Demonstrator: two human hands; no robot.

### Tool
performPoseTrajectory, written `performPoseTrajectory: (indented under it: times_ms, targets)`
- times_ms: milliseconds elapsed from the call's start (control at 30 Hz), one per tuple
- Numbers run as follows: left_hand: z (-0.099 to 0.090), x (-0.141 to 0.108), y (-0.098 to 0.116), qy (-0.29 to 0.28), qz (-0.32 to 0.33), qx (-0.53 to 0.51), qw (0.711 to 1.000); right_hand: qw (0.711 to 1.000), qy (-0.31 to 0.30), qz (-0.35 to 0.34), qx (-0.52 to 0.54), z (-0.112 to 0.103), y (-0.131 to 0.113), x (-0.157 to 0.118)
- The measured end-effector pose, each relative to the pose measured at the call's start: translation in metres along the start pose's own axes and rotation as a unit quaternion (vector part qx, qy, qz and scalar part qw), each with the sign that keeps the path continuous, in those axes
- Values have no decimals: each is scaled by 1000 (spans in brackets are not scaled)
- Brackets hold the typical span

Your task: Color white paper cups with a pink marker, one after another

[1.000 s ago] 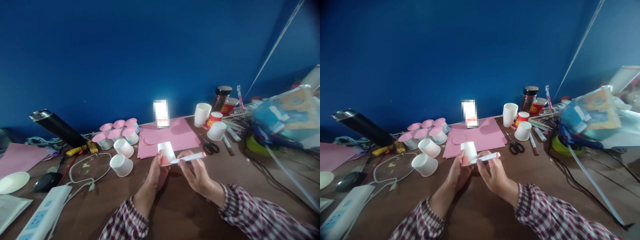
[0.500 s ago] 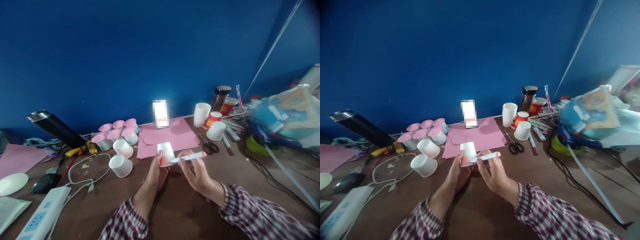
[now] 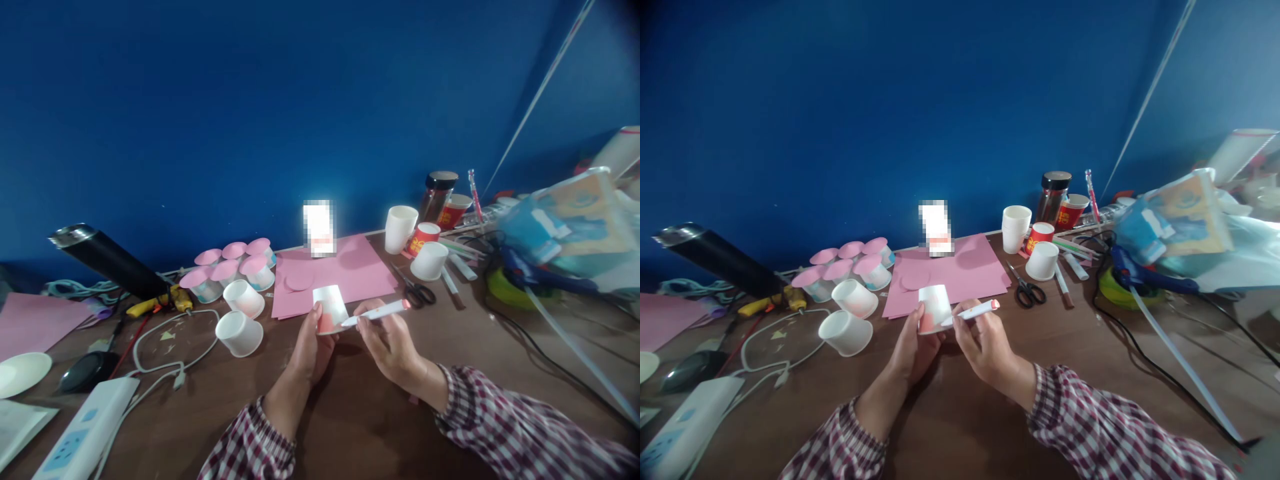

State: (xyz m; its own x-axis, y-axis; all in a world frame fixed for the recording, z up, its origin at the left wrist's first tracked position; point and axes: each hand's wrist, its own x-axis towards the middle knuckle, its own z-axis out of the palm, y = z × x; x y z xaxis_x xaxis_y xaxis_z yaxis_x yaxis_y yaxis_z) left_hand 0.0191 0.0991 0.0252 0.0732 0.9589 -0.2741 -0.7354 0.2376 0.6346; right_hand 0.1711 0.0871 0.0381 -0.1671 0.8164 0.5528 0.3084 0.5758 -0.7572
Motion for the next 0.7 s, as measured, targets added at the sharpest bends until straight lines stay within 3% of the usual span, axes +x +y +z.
performPoseTrajectory:
  times_ms: [700]
  targets:
    - [1, -1, 1, -1, 0, -18, 1000, 1000, -12, -2, -2, -1, 1, 3]
